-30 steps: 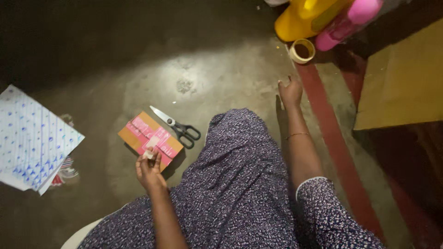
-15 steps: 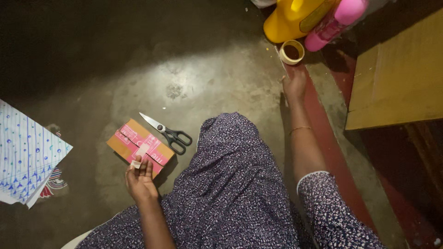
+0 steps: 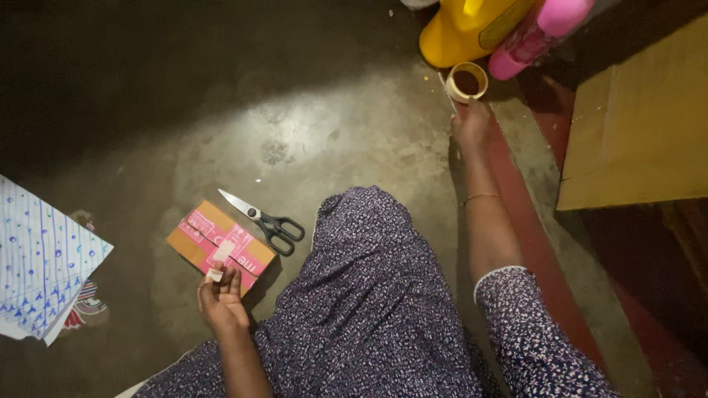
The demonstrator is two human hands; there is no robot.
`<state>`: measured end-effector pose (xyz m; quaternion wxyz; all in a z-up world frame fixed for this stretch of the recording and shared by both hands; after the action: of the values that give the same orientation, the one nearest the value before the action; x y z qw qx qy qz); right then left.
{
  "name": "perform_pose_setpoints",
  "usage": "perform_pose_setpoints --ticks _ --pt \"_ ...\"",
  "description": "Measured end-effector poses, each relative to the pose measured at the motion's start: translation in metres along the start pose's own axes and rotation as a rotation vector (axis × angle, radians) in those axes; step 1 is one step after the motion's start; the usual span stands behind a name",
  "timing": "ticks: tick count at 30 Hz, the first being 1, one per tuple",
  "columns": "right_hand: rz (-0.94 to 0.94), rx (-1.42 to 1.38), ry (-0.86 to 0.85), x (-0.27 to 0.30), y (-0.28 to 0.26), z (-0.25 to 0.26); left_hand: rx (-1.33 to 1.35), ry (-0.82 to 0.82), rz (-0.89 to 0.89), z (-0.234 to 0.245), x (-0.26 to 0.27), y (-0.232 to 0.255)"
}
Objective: The person sits on the floor and uses scissors to cut a strip of clear adhesive tape, then applies it to seal a small cardboard box. They smooth the tape and repeat the process to add another strip across the box.
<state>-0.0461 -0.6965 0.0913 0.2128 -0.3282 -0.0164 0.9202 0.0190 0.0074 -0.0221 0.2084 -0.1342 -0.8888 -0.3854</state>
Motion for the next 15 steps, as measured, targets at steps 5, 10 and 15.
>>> perform_pose_setpoints --ticks 5,10,15 --pt "-0.036 0.048 -0.121 0.000 0.019 -0.021 0.252 -0.019 0.088 0.022 -0.013 -0.009" --pt "0.033 0.088 -0.091 -0.004 0.035 -0.036 0.369 -0.069 0.100 0.039 -0.020 -0.011" --pt "-0.084 0.106 -0.175 -0.007 0.049 -0.048 0.245 -0.068 0.058 0.040 -0.020 -0.007"
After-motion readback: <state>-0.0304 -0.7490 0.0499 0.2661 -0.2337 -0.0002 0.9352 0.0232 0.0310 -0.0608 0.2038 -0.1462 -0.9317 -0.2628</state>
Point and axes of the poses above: each hand's wrist, its own x-axis away from the middle knuckle, its own z-axis out of the back of the hand, y = z × x, the point moved 2 cm from there along -x, towards the middle knuckle, and after that the axes turned 10 degrees about z, right-handed, at the moved point
